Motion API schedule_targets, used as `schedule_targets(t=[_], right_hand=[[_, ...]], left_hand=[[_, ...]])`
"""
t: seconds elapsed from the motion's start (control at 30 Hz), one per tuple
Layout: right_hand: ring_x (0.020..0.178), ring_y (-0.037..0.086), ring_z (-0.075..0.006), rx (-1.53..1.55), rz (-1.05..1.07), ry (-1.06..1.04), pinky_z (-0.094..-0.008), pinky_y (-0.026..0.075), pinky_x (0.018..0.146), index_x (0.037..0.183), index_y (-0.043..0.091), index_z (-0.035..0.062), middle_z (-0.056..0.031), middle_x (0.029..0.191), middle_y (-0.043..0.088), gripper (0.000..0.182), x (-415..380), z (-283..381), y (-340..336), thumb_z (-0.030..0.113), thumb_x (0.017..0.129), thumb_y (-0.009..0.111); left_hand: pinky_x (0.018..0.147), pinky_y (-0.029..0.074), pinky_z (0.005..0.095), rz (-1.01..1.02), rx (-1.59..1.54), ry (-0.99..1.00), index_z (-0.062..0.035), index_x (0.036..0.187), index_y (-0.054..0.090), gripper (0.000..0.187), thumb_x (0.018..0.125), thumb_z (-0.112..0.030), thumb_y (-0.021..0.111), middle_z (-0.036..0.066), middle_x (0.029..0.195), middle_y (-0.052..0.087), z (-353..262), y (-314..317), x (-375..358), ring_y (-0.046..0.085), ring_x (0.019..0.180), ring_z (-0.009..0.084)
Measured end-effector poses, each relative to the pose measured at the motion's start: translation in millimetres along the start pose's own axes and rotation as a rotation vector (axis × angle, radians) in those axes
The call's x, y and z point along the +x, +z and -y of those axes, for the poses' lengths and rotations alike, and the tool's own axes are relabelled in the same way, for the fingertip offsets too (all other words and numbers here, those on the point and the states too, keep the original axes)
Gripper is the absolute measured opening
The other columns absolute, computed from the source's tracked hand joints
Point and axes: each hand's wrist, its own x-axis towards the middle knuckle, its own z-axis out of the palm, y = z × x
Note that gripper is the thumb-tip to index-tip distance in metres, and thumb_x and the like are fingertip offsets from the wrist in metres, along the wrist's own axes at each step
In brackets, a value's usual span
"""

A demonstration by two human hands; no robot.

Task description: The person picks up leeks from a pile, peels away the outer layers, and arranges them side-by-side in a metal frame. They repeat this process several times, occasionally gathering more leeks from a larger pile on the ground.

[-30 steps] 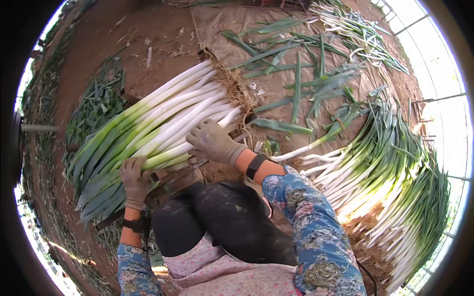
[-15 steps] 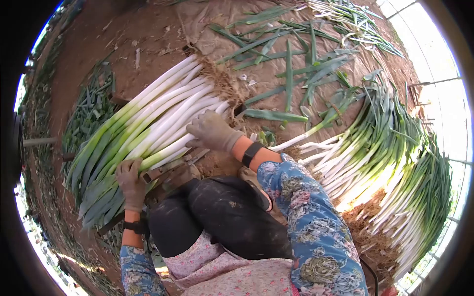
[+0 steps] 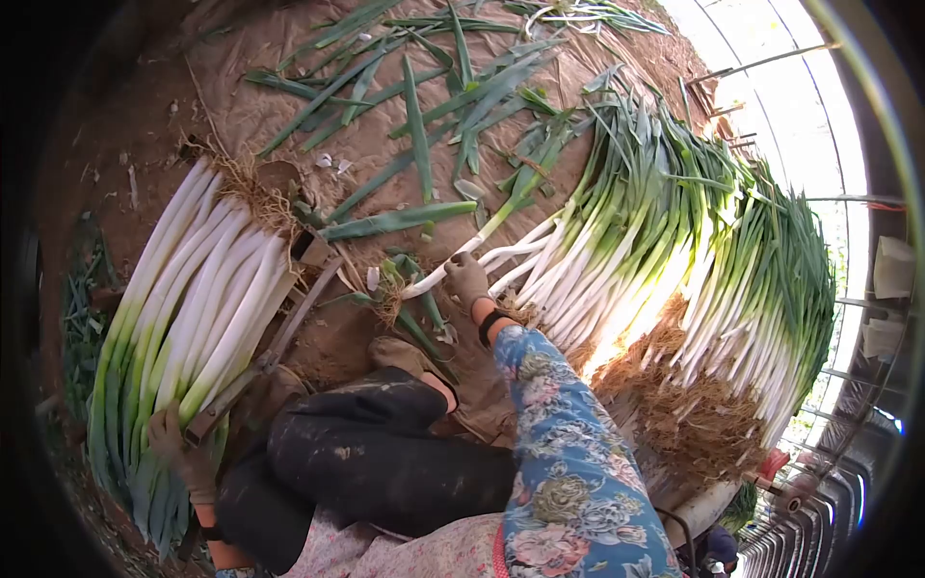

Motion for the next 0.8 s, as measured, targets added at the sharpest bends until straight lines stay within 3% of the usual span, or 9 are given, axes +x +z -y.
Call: schedule_targets(t=[0.1, 0.17, 0.23, 0.3, 0.37, 0.43, 0.5, 0.67, 0.8], right_hand=[[0.041, 0.055, -0.0237, 0.446, 0.011, 0.564, -0.0376, 0.044, 0.039, 0.080, 0.059, 0.0061, -0.0105, 0.067, 0.064, 0.026, 22.9, -8.6, 15.5, 0.028, 0.094, 0.067], [0.043, 0.055, -0.0227, 0.615, -0.192, 0.762, -0.0353, 0.044, 0.041, 0.080, 0.061, 0.0057, -0.0086, 0.066, 0.062, 0.030, 25.9, -4.1, 48.0, 0.032, 0.088, 0.074], [0.046, 0.057, -0.0229, 0.141, -0.082, 0.668, -0.0354, 0.045, 0.042, 0.086, 0.064, 0.0044, -0.0083, 0.066, 0.062, 0.032, 35.8, -22.2, 66.8, 0.033, 0.083, 0.078], [0.070, 0.068, -0.0293, 0.310, -0.033, 0.595, -0.0426, 0.056, 0.064, 0.102, 0.066, 0.0027, -0.0089, 0.083, 0.070, 0.031, 27.1, -7.8, 72.3, 0.029, 0.087, 0.072], [0.069, 0.067, -0.0241, 0.934, 0.083, 0.458, -0.0360, 0.055, 0.060, 0.107, 0.066, 0.0025, -0.0103, 0.085, 0.070, 0.030, 3.5, 21.8, 60.0, 0.027, 0.090, 0.071], [0.077, 0.067, -0.0254, 1.214, 0.358, 0.371, -0.0374, 0.055, 0.072, 0.103, 0.064, 0.0078, -0.0073, 0.088, 0.068, 0.019, -41.5, 104.6, 23.0, 0.024, 0.092, 0.066], [0.084, 0.066, -0.0254, 1.345, 0.505, 0.363, -0.0385, 0.054, 0.080, 0.101, 0.063, 0.0102, -0.0061, 0.091, 0.067, 0.015, -59.7, 122.7, -5.5, 0.023, 0.094, 0.063], [0.091, 0.064, -0.0253, 1.206, 0.427, 0.368, -0.0426, 0.049, 0.093, 0.107, 0.062, 0.0059, -0.0079, 0.100, 0.068, 0.021, -37.5, 96.6, -44.4, 0.024, 0.097, 0.057], [0.093, 0.064, -0.0240, 1.461, 0.655, 0.243, -0.0410, 0.051, 0.090, 0.113, 0.060, 0.0032, -0.0093, 0.102, 0.068, 0.022, -92.1, 181.3, -78.9, 0.020, 0.100, 0.055]], left_hand=[[0.094, 0.042, 0.0496, 0.012, -0.012, 0.008, -0.0020, 0.119, 0.064, 0.049, 0.078, -0.025, 0.076, 0.016, 0.111, 0.059, -5.5, -3.6, 3.9, 0.052, 0.108, 0.0373], [0.093, 0.042, 0.0492, 0.028, 0.023, 0.022, -0.0016, 0.120, 0.063, 0.052, 0.076, -0.024, 0.079, 0.016, 0.111, 0.058, -4.2, -3.5, 5.4, 0.052, 0.107, 0.0378], [0.093, 0.042, 0.0493, 0.016, 0.018, 0.022, -0.0012, 0.120, 0.063, 0.053, 0.075, -0.025, 0.080, 0.016, 0.111, 0.058, -3.1, -2.8, 3.7, 0.052, 0.107, 0.0379], [0.093, 0.042, 0.0494, 0.015, -0.012, 0.019, -0.0009, 0.119, 0.063, 0.053, 0.075, -0.024, 0.081, 0.016, 0.111, 0.058, -2.9, -4.6, 3.7, 0.052, 0.107, 0.0379], [0.093, 0.042, 0.0494, 0.013, -0.027, 0.021, -0.0007, 0.119, 0.063, 0.054, 0.074, -0.024, 0.081, 0.016, 0.110, 0.057, -2.8, -5.4, 3.7, 0.052, 0.107, 0.0380], [0.092, 0.042, 0.0494, 0.002, -0.022, 0.019, -0.0006, 0.119, 0.063, 0.054, 0.074, -0.024, 0.082, 0.015, 0.110, 0.057, -4.3, -4.7, 3.3, 0.051, 0.108, 0.0380], [0.092, 0.042, 0.0498, -0.001, -0.013, 0.016, -0.0008, 0.117, 0.064, 0.053, 0.073, -0.026, 0.082, 0.015, 0.108, 0.057, -10.5, -7.7, 5.6, 0.051, 0.108, 0.0380], [0.092, 0.043, 0.0503, -0.007, -0.042, -0.077, -0.0025, 0.110, 0.064, 0.054, 0.069, -0.030, 0.084, 0.015, 0.105, 0.058, -15.4, -7.9, 6.2, 0.051, 0.106, 0.0381], [0.089, 0.044, 0.0488, -0.033, 0.001, 0.002, -0.0042, 0.108, 0.065, 0.051, 0.066, -0.025, 0.085, 0.015, 0.104, 0.059, -14.1, -9.0, 6.6, 0.053, 0.103, 0.0378]])
